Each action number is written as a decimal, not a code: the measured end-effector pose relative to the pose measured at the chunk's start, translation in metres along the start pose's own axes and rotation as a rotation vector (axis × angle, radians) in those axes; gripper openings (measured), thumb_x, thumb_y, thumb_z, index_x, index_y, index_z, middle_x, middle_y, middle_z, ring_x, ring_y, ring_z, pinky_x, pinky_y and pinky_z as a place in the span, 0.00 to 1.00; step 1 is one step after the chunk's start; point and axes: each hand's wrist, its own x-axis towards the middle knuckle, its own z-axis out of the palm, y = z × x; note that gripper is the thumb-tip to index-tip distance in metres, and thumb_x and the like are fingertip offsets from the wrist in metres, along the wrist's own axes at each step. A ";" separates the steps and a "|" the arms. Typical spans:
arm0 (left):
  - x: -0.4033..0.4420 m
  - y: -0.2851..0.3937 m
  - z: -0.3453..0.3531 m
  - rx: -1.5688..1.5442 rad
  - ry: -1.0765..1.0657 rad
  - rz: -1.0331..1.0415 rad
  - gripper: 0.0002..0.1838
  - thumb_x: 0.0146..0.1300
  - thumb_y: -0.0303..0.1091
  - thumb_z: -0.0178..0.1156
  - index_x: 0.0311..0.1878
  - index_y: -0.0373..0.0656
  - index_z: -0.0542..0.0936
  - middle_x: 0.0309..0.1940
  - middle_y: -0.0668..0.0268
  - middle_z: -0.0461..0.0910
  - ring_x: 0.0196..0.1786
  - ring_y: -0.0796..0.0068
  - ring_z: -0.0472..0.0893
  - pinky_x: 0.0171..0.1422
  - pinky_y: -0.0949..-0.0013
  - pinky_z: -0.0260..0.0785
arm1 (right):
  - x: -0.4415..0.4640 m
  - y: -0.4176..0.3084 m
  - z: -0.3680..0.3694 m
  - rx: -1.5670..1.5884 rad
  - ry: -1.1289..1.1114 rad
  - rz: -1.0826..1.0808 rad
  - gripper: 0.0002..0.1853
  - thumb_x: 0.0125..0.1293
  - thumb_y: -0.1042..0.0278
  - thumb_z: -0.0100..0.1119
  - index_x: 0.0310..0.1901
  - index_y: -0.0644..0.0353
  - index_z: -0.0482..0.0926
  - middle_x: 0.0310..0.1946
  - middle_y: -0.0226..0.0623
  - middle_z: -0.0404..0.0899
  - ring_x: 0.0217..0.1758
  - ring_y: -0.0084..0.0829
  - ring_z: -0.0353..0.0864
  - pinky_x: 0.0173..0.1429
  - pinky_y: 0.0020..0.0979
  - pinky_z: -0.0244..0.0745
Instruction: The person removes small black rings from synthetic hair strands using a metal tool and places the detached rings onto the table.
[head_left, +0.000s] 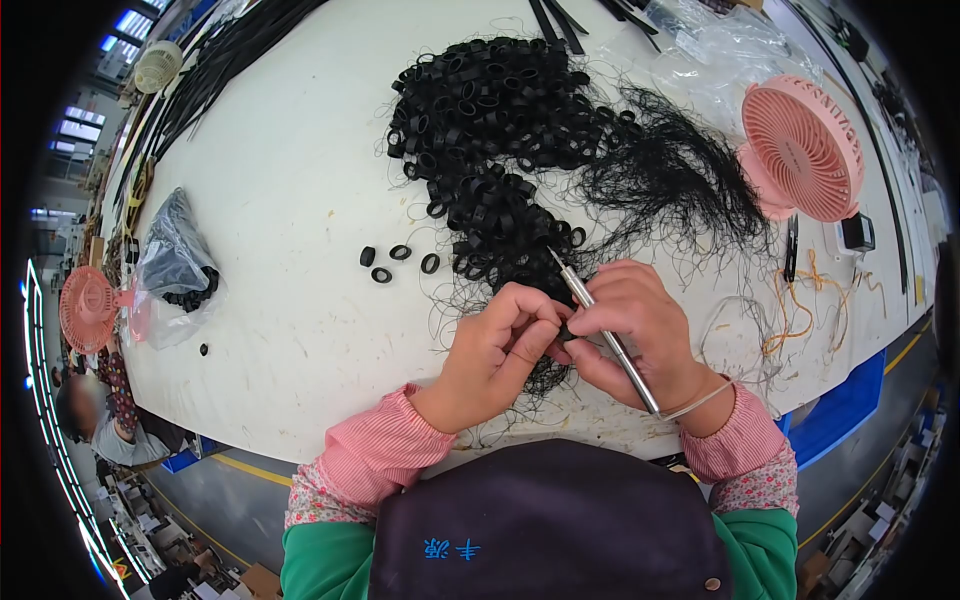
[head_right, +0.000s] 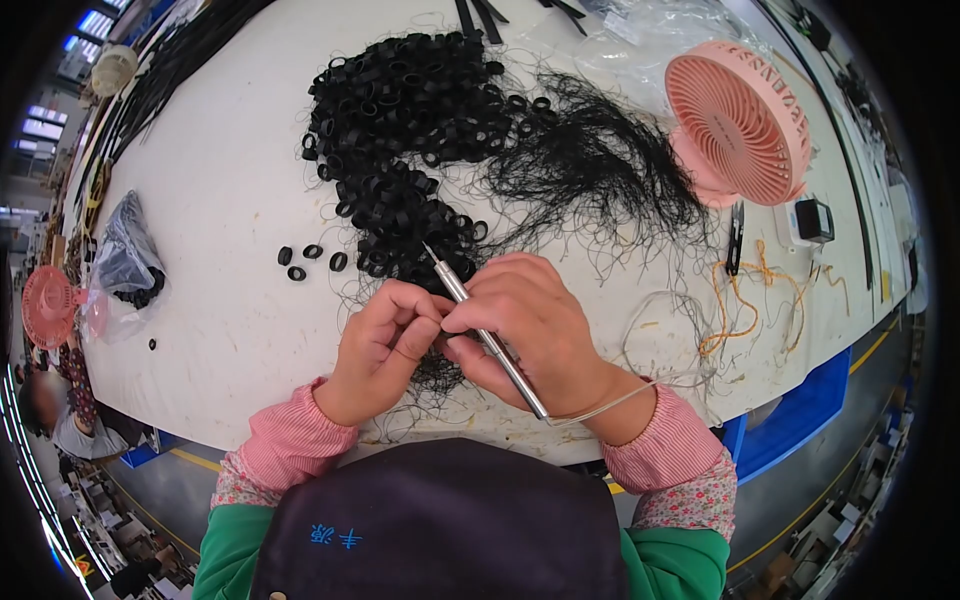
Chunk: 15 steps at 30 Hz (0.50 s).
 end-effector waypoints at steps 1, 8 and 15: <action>0.000 -0.002 -0.001 0.001 0.000 0.000 0.04 0.73 0.28 0.50 0.46 0.39 0.71 0.40 0.61 0.81 0.40 0.80 0.80 0.40 0.76 0.74 | 0.000 0.000 0.000 0.003 0.000 -0.003 0.19 0.46 0.80 0.70 0.42 0.56 0.77 0.34 0.35 0.79 0.39 0.39 0.80 0.52 0.40 0.74; -0.001 -0.005 -0.008 -0.029 0.009 -0.016 0.05 0.74 0.29 0.48 0.48 0.38 0.68 0.40 0.63 0.78 0.38 0.83 0.78 0.40 0.79 0.72 | -0.006 -0.005 -0.005 0.132 0.054 0.197 0.11 0.65 0.73 0.59 0.48 0.60 0.76 0.39 0.38 0.80 0.40 0.35 0.81 0.58 0.38 0.70; 0.000 -0.007 -0.008 -0.055 0.021 -0.008 0.05 0.75 0.30 0.47 0.48 0.39 0.67 0.40 0.64 0.77 0.40 0.83 0.79 0.39 0.80 0.72 | -0.013 0.002 -0.016 0.628 0.051 0.322 0.11 0.74 0.65 0.46 0.44 0.63 0.76 0.21 0.28 0.79 0.33 0.22 0.81 0.71 0.43 0.53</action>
